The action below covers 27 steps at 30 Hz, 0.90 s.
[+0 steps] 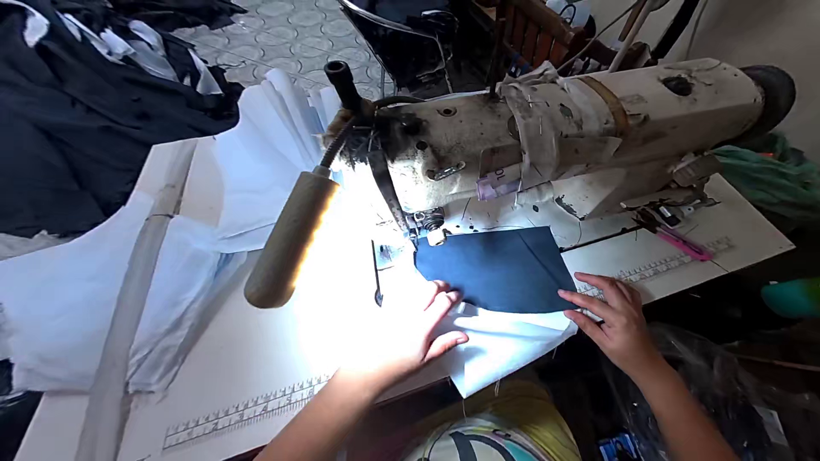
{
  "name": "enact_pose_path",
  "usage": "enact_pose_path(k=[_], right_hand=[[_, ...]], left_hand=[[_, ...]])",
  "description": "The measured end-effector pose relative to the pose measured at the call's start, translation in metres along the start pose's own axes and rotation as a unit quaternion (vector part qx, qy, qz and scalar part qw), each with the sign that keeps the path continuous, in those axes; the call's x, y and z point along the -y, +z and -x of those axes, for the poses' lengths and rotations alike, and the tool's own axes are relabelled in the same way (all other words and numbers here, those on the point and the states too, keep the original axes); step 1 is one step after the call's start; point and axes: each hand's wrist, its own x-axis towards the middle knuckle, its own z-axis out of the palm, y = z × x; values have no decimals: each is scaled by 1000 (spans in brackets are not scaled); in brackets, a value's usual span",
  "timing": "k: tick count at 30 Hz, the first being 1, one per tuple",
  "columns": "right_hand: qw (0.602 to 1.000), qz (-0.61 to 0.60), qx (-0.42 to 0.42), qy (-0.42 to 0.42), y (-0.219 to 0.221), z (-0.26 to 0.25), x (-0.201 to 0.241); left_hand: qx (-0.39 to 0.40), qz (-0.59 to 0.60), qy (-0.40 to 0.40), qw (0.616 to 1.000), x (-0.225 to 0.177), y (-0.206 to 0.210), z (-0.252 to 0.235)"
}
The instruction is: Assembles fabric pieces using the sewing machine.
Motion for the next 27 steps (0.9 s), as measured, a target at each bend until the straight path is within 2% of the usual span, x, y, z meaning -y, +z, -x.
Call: enact_pose_path(k=[3,8,12,16,22,24,27], right_hand=[[999,32,-10,-36,3,5,-5],[990,97,17,-97,3,14,-12],[982,112,35,-147,1,17,-11],[979,74,40,-188,4,17,0],[977,13,56,-206,20,5,26],[975,6,66,-213,27,0,41],[972,-1,75,-225,39,-10,65]], left_hand=[[27,14,-89,996,-12,16,5],[24,-54,-149,987,-27,19,18],[22,-26,-178,984,-20,14,29],[29,20,-165,986,2,3,33],[81,38,-157,984,38,-18,9],[74,18,-138,988,30,-20,0],[67,26,-77,994,-8,-10,0]])
